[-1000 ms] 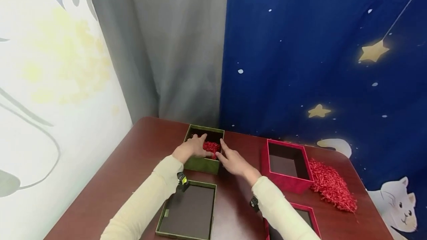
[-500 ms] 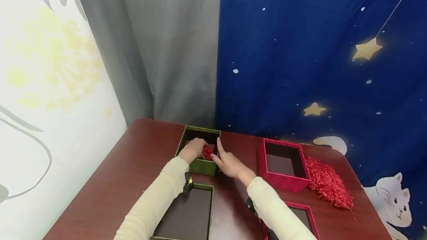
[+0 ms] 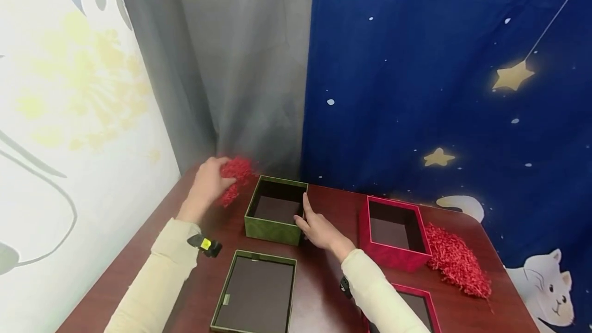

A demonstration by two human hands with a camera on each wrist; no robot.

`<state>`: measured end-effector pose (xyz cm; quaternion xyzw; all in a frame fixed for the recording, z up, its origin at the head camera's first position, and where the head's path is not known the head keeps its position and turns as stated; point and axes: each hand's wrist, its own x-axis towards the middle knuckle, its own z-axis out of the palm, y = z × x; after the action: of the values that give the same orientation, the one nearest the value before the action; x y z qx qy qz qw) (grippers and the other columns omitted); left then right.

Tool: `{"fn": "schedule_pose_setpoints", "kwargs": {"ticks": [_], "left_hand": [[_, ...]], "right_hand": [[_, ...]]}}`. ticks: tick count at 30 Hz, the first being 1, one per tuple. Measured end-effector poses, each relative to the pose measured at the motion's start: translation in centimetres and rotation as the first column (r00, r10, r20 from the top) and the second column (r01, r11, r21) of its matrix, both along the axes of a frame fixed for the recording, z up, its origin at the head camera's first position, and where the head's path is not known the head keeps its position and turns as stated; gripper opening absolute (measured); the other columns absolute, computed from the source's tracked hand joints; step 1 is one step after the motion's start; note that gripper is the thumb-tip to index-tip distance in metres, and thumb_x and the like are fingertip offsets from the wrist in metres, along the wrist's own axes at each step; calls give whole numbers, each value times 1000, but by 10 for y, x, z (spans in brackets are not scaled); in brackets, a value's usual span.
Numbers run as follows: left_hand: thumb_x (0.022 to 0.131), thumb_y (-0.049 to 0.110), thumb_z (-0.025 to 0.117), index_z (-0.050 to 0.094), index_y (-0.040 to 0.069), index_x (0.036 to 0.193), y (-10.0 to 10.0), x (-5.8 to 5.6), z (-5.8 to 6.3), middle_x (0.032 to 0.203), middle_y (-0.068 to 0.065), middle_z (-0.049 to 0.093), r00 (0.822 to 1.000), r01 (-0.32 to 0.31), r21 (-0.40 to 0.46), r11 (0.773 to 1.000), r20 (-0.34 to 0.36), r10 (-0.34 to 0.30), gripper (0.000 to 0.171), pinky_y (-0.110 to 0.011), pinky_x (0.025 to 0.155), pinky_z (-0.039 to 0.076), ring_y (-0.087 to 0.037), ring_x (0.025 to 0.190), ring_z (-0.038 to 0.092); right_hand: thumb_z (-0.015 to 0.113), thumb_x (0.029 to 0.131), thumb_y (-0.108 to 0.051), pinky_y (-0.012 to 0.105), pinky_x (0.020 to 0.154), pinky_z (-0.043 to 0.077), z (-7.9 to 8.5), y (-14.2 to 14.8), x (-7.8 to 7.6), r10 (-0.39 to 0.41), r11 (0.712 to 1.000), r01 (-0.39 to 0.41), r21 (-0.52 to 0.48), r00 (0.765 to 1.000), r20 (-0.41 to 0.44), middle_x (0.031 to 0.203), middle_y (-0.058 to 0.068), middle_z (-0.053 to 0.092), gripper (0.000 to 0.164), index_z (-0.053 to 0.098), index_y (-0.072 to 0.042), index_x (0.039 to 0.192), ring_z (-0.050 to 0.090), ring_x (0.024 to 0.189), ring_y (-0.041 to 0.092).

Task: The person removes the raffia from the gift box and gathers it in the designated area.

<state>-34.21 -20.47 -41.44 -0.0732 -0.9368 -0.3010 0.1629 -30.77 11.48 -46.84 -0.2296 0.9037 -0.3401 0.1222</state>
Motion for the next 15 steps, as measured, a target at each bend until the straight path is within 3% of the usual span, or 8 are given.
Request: {"fn": "schedule_pose_setpoints", "kwargs": {"ticks": [5,8,12,15], "left_hand": [[92,7,75,55,-14,137,-26,4,-50,133,-38,56,982,-44,-5,999,184,45,54,-64,105,43,-55,125,52],[91,9,74,54,-14,137,-35,10,-72,135,-38,55,967,-72,-5,997,244,71,55,-65,105,43,-55,126,51],[91,18,75,52,-12,139,-39,14,-84,133,-38,55,963,-98,-42,994,246,106,61,-67,99,46,-55,122,53],[91,32,75,46,-7,147,-35,15,-80,138,-40,48,954,-128,-107,986,258,152,74,-74,94,46,-60,124,47]], "right_hand": [[43,112,-32,43,84,53,-1,-3,1,4,1000,-4,14,1000,-3,88,14,68,78,-8,-4,164,72,77,29],[43,112,-35,43,85,53,-1,-7,1,16,1000,-16,22,1000,3,91,13,70,79,-9,-5,165,73,79,28],[42,112,-36,43,87,53,2,-9,2,16,1000,-16,20,1000,11,95,11,71,80,-10,-6,165,73,80,28],[43,112,-34,43,86,53,5,-8,1,9,1000,-9,21,1000,5,93,13,71,79,-9,-6,165,73,79,28]]}}
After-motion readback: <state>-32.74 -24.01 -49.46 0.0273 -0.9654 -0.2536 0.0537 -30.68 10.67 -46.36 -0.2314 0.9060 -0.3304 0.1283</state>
